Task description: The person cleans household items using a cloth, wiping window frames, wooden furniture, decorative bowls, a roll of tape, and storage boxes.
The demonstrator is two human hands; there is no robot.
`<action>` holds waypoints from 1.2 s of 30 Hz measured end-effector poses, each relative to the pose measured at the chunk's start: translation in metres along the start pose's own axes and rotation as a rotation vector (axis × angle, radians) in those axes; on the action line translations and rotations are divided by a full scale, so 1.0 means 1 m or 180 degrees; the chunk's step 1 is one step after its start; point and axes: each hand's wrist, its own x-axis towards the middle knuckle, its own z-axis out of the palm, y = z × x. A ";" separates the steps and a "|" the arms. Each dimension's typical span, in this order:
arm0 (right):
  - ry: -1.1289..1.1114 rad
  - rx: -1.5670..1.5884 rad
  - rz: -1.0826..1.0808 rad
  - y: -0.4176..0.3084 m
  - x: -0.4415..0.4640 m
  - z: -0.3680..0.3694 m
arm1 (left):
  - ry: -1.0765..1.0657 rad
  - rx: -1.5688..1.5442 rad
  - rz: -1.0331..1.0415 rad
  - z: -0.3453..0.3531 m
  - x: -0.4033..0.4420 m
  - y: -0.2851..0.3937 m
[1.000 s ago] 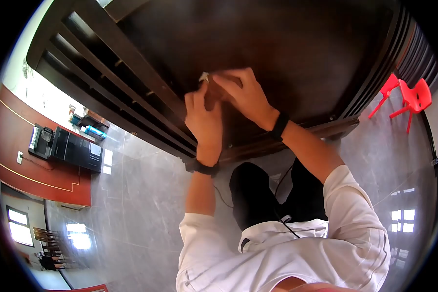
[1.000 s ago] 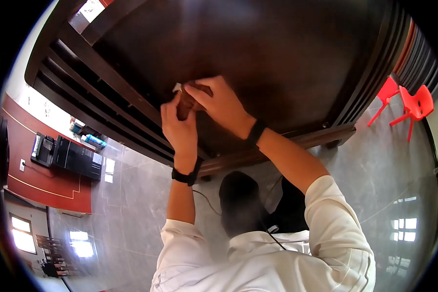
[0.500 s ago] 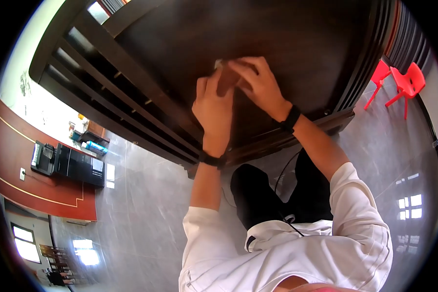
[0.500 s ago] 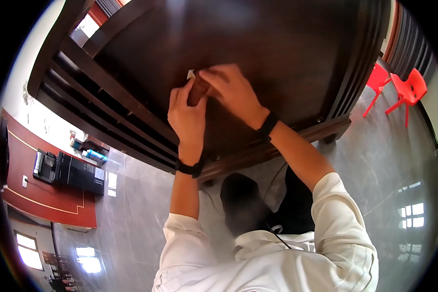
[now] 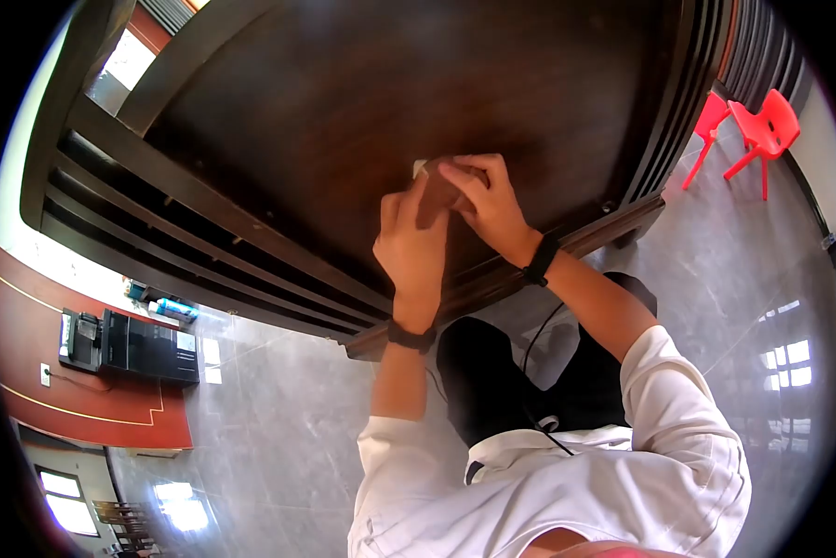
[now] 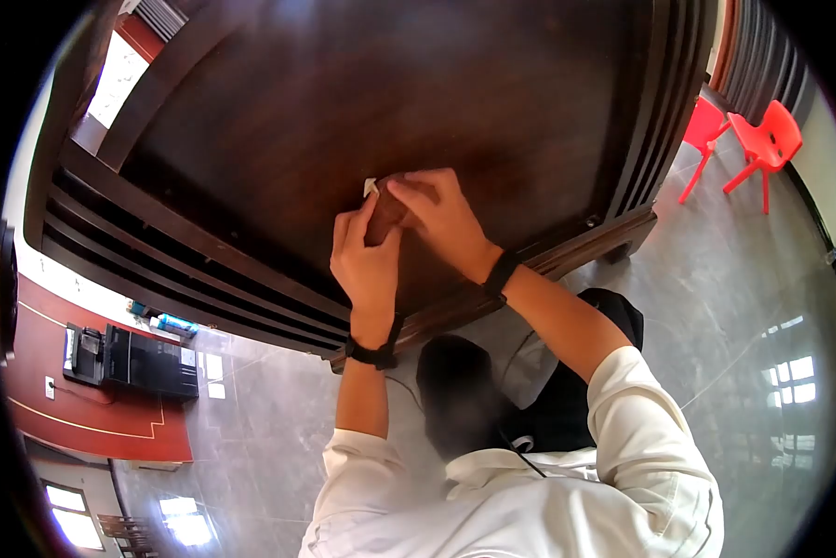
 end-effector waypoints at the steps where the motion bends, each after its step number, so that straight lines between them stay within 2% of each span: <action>1: -0.0065 0.0040 -0.0009 -0.002 -0.001 0.004 | 0.0024 0.0004 -0.0026 -0.003 -0.003 -0.003; 2: -0.0198 0.0003 -0.0183 -0.004 0.001 0.004 | 0.0024 0.0050 -0.0125 -0.007 -0.006 -0.004; 4: -0.0410 0.0621 0.0441 -0.011 0.004 0.010 | 0.0113 0.0101 -0.0265 -0.014 -0.006 -0.002; 8: -0.0419 0.1689 0.0835 -0.023 0.033 0.003 | 0.0377 0.0209 -0.0104 -0.018 0.009 0.006; 11: -0.0247 0.1463 0.0579 -0.020 0.062 -0.020 | 0.0513 0.0141 0.0021 -0.011 0.035 0.034; 15: 0.0418 -0.0235 -0.0693 0.002 0.095 -0.066 | 0.0561 -0.0012 0.0253 0.021 0.064 0.072; 19: 0.0744 -0.0153 -0.0448 0.044 0.079 -0.098 | 0.0261 0.0017 0.0282 0.064 0.061 0.104; 25: 0.0371 -0.0230 -0.0093 0.102 0.006 -0.109 | -0.0087 0.0029 0.0315 0.110 0.017 0.096; 30: 0.0089 -0.0069 -0.0183 0.110 -0.021 -0.100 | -0.0120 0.0105 0.0052 0.117 -0.013 0.080; 34: 0.0404 -0.0008 -0.0329 0.111 -0.019 -0.088 | -0.0034 0.0207 0.0016 0.117 -0.014 0.077; 36: 0.0151 0.0324 -0.0148 0.100 -0.004 -0.103 | 0.0058 0.0193 -0.0064 0.122 -0.014 0.086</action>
